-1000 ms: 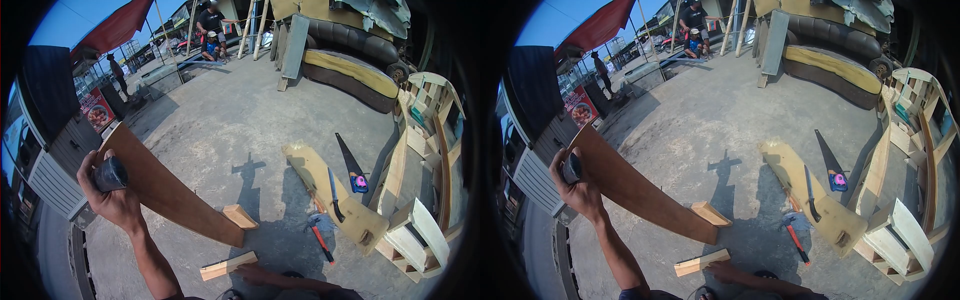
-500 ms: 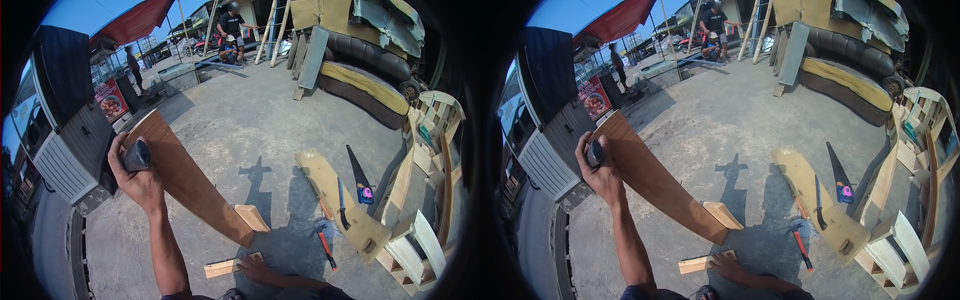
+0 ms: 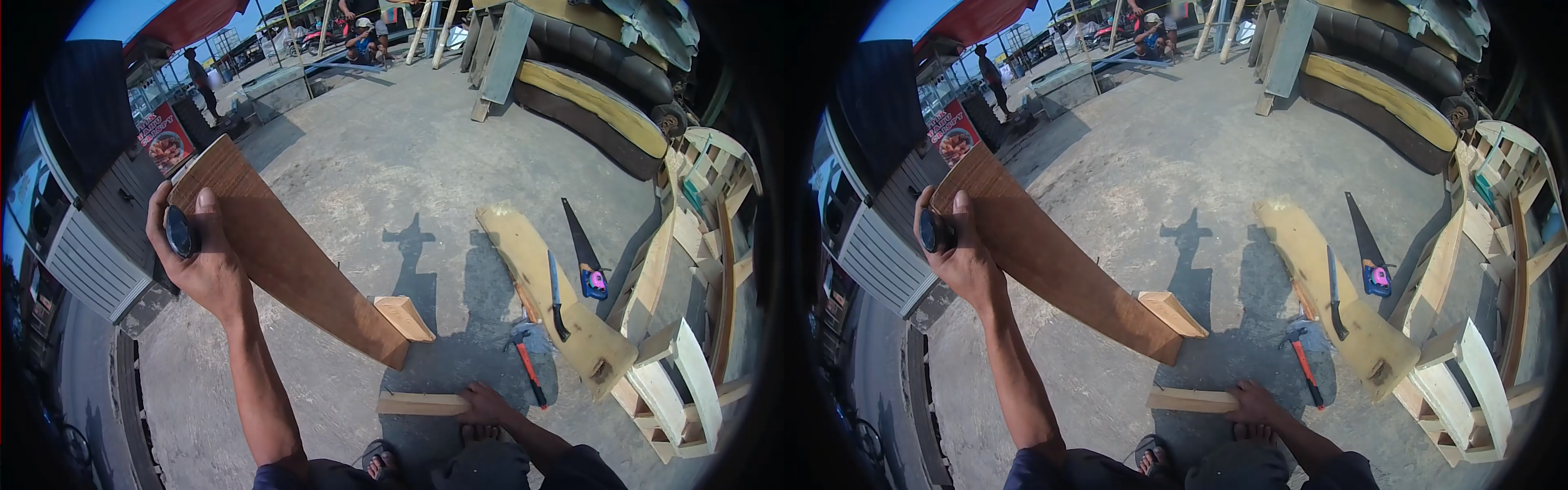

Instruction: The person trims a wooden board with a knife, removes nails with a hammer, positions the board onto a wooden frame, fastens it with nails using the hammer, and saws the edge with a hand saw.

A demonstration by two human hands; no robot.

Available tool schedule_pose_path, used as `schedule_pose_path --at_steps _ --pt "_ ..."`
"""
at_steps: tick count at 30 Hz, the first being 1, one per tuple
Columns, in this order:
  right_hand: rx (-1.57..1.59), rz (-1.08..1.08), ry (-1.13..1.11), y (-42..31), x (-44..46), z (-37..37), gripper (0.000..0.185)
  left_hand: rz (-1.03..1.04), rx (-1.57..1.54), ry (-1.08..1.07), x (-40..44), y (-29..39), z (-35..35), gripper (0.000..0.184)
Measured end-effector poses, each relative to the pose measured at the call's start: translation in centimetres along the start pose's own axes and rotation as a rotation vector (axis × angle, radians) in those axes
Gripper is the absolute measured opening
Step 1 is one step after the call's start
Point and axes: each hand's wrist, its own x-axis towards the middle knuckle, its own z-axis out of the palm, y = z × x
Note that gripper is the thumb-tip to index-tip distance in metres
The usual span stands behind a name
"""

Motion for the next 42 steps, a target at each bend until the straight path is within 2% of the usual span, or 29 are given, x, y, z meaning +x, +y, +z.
schedule_pose_path --at_steps 3,5,7,8,10,11,13,15,16,18,20,22,24,26,28,30,31,32,33,34,35,37,38,40,42 --pt "0.093 0.220 0.028 3.9 -7.0 -6.0 0.066 0.004 0.028 0.029 0.3 0.1 0.4 0.041" --pt "0.074 0.337 0.215 5.1 -11.0 -9.7 0.063 0.024 0.086 0.028 0.2 0.0 0.5 0.041" --pt "-0.001 0.421 0.542 6.7 -13.1 -11.1 0.056 0.034 0.033 0.018 0.1 0.3 0.8 0.040" --pt "-0.003 0.433 0.541 6.3 -13.0 -11.7 0.056 0.056 -0.023 0.020 0.0 0.4 1.1 0.040" --pt "-0.482 0.602 1.023 4.9 -12.1 -12.3 0.048 0.094 -0.007 0.024 0.0 0.2 1.1 0.040" --pt "-0.479 0.606 1.022 5.4 -11.7 -10.7 0.048 0.140 0.012 0.034 0.2 0.1 1.0 0.041" --pt "0.075 0.664 0.621 7.5 -10.0 -5.7 0.046 0.125 -0.065 0.009 0.4 0.1 1.2 0.046" --pt "-0.070 0.771 0.430 6.7 -8.9 -2.5 0.050 0.102 -0.123 -0.014 0.2 0.4 0.7 0.051" --pt "-0.065 0.768 0.427 6.5 -8.5 -1.6 0.050 0.043 -0.090 -0.005 0.1 0.8 0.4 0.056" --pt "-0.296 0.805 0.455 6.1 -8.2 0.1 0.056 -0.018 -0.046 -0.007 -0.1 0.8 0.2 0.060" --pt "-0.296 0.807 0.480 6.6 -8.5 1.0 0.054 -0.037 -0.220 -0.048 -0.1 0.5 0.4 0.064" --pt "-0.302 0.803 0.527 6.7 -8.0 0.2 0.051 -0.045 -0.263 -0.069 -0.4 0.9 1.0 0.063" --pt "0.121 0.607 0.469 5.4 -6.6 -2.7 0.042 -0.049 -0.308 -0.089 -0.8 1.5 1.7 0.062" --pt "0.405 0.471 0.580 -0.8 -4.0 -9.1 0.032 0.014 -0.290 -0.103 -1.5 2.1 2.7 0.064" --pt "0.553 0.258 0.611 -7.3 -2.1 -16.3 0.030 0.002 -0.283 -0.114 -2.0 3.0 3.3 0.065" --pt "0.692 -0.060 0.704 -12.2 -0.5 -21.2 0.032 0.027 -0.215 -0.134 -2.1 3.6 3.6 0.066" --pt "0.717 -0.171 0.701 -15.3 -0.1 -23.8 0.036 0.037 -0.224 -0.121 -1.9 3.5 3.5 0.066" --pt "0.739 -0.278 0.698 -18.4 0.1 -26.1 0.041 0.113 -0.080 -0.096 -1.8 3.4 3.3 0.067" --pt "0.630 -0.407 0.676 -21.1 0.2 -28.3 0.050 0.180 0.045 -0.076 -2.1 3.6 3.5 0.067" --pt "0.488 -0.600 0.731 -23.8 0.6 -29.4 0.062 0.130 0.013 -0.092 -2.4 4.4 3.5 0.065" --pt "0.402 -0.790 0.767 -26.0 1.6 -30.1 0.070 0.184 -0.038 -0.062 -2.5 3.4 3.7 0.054" --pt "0.226 -0.839 0.732 -30.0 2.0 -30.4 0.074 0.275 -0.092 -0.019 -3.2 2.8 4.0 0.044" --pt "0.210 -0.817 0.756 -31.4 2.4 -30.3 0.074 0.271 -0.125 -0.031 -3.8 3.3 4.5 0.044" --pt "0.259 -0.857 0.948 -33.4 3.3 -29.7 0.067 0.268 -0.058 -0.063 -4.7 4.6 4.5 0.042" --pt "0.257 -0.845 0.953 -32.7 4.6 -29.3 0.061 0.274 0.035 -0.068 -4.9 5.7 3.8 0.041"
